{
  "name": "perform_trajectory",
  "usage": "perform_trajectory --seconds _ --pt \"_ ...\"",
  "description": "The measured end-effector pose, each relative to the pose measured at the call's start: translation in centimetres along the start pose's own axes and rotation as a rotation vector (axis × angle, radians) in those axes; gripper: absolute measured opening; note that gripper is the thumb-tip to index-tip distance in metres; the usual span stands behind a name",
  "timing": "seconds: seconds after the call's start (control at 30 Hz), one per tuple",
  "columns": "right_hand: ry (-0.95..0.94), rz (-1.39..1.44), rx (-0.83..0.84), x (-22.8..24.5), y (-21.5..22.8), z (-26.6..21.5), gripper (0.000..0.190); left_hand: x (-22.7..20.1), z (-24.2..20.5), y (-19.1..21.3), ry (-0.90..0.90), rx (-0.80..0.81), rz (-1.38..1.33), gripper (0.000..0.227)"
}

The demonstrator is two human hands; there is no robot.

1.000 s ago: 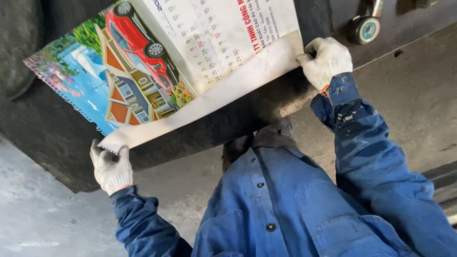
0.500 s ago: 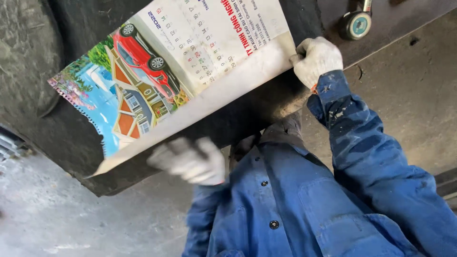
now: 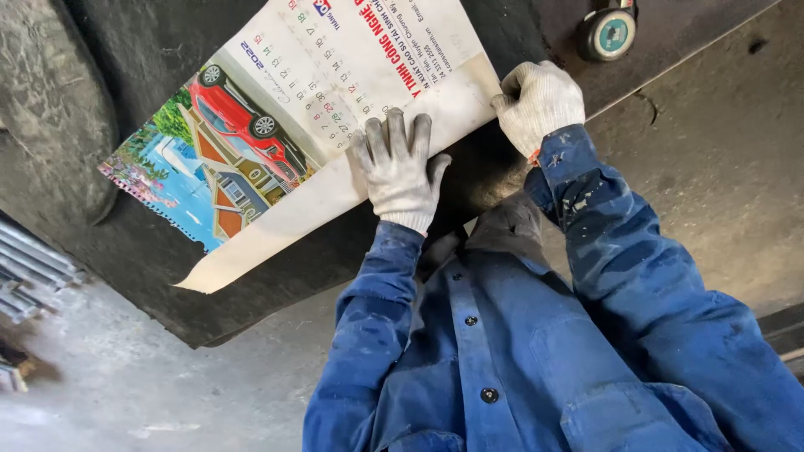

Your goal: Measuring and cutting a large paper calendar on a workbench using a tape measure and a utility blade.

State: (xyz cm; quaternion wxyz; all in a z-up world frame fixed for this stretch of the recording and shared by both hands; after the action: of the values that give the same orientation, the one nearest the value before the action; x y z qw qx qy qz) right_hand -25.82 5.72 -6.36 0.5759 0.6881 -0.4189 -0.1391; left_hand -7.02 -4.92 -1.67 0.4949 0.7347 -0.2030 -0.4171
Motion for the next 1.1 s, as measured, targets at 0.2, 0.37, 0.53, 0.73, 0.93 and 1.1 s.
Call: perform_trajectory --seconds 0.2,0.37,0.53,0.73,0.93,1.1 --pt "0.012 0.037 -0.059 -0.2 0.4 -0.1 0.023 0.1 0.4 -1.0 0.012 0.035 0.019 0.074" --pt "-0.031 0.149 -0.055 -0.4 0.7 -0.3 0.022 0.3 0.4 -1.3 0.006 0.028 0.002 0.077" --pt "0.003 0.163 -0.093 -0.2 0.9 -0.5 0.021 0.3 0.4 -1.2 -0.003 0.013 -0.007 0.077" --pt "0.044 0.123 -0.139 0.2 1.3 -0.8 0.019 0.3 0.5 -1.2 0.007 0.029 -0.005 0.076" --pt "0.046 0.11 -0.168 0.4 1.3 -1.1 0.018 0.3 0.6 -1.1 0.017 0.032 0.011 0.077" --pt "0.057 0.087 -0.184 0.5 1.0 -1.4 0.019 0.3 0.8 -0.8 0.026 0.055 0.007 0.076"
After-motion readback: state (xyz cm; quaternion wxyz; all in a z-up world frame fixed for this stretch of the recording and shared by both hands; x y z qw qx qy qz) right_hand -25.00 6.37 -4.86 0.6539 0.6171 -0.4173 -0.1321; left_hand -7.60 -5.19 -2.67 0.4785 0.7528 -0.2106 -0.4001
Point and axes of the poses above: each hand's wrist, its own z-axis towards the middle knuckle, its own y-axis out of the back of the hand, x = y × z, the point moved 8 cm from there along z, towards the middle knuckle, and after that the axes turned 11 degrees about -z, right-handed, at the moved point
